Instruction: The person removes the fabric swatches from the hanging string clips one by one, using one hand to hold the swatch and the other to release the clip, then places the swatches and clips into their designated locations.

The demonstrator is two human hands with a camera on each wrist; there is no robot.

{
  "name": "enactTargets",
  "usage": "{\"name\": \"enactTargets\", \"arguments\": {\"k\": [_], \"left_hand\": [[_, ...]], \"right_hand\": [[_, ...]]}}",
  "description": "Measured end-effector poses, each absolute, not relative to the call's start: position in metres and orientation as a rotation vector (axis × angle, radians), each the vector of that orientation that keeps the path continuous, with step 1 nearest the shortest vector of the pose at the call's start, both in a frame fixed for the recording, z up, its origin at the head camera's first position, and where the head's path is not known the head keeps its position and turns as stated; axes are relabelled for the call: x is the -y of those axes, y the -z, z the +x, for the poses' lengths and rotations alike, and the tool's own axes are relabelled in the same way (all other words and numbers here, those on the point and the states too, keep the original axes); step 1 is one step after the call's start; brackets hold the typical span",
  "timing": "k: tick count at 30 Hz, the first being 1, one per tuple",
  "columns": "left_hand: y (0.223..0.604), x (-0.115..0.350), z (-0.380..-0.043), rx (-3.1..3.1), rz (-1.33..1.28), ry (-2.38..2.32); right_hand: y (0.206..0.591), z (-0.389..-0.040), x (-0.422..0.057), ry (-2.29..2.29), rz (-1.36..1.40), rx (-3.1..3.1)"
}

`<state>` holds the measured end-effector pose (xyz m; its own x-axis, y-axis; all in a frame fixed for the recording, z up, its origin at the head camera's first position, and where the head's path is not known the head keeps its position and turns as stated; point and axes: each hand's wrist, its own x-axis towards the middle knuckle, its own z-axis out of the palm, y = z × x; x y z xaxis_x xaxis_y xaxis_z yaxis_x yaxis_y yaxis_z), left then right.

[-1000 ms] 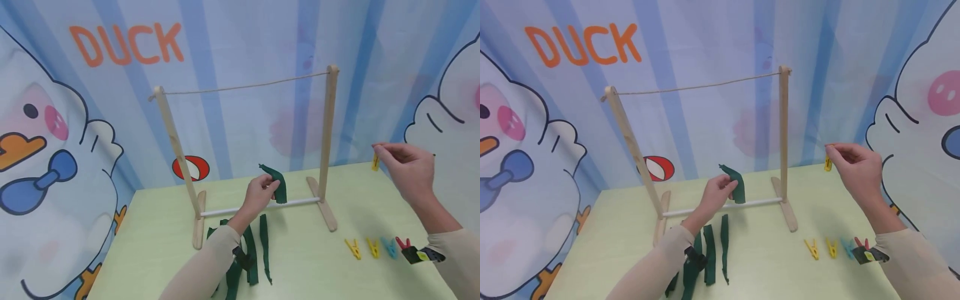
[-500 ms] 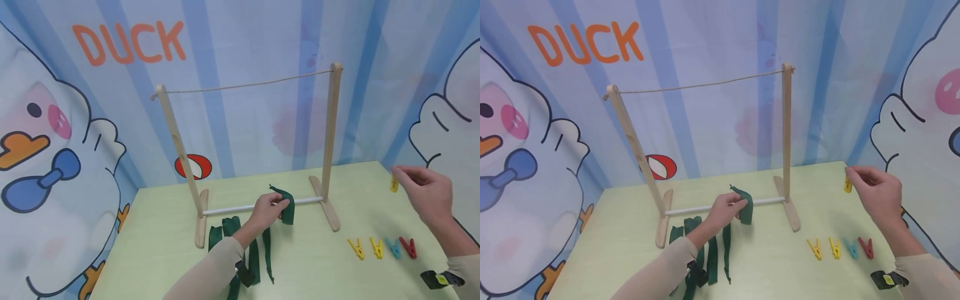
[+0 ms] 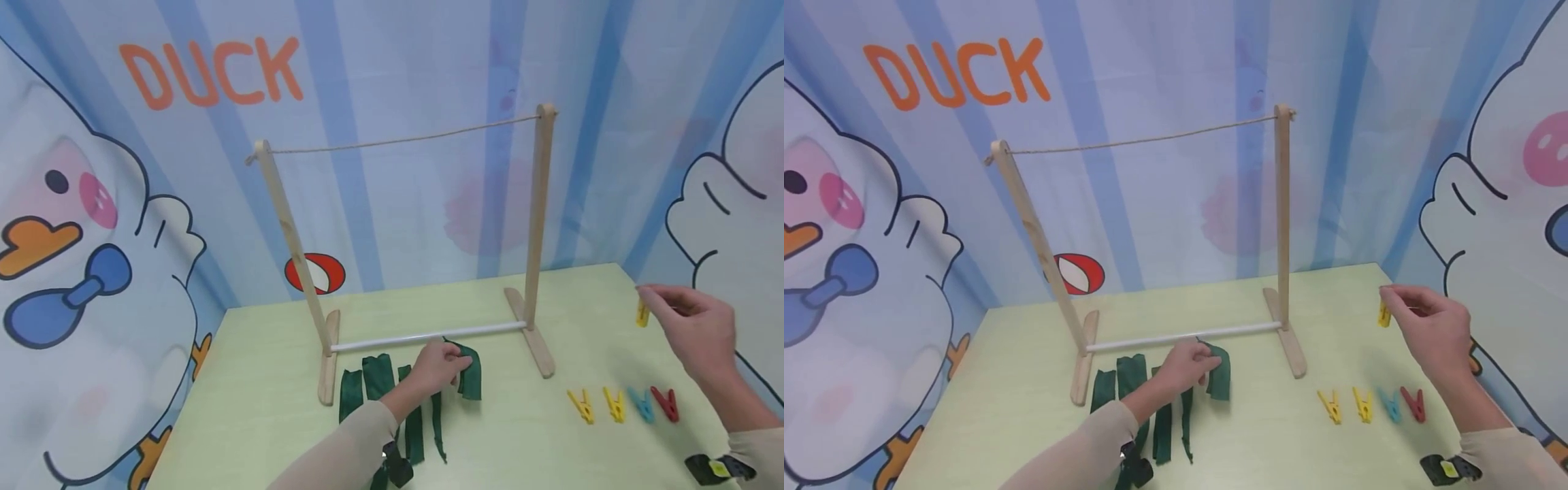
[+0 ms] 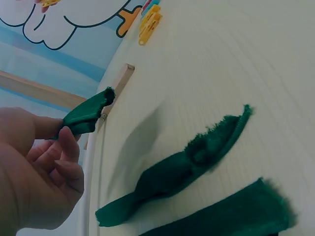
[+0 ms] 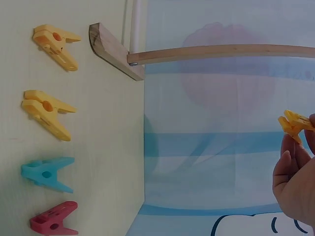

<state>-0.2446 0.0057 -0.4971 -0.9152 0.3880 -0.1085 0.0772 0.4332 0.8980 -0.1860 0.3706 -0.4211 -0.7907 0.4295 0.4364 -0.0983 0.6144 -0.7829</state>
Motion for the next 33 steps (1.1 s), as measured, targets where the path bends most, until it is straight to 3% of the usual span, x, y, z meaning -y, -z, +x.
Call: {"name": "enactTargets", "arguments": {"k": [33], "left_hand": [[0.512,-0.010,-0.224,-2.644,0.512,-0.643]], "right_hand": [[0.432,-0.180,-0.376,-1.127,-0.324,2.308]]}}
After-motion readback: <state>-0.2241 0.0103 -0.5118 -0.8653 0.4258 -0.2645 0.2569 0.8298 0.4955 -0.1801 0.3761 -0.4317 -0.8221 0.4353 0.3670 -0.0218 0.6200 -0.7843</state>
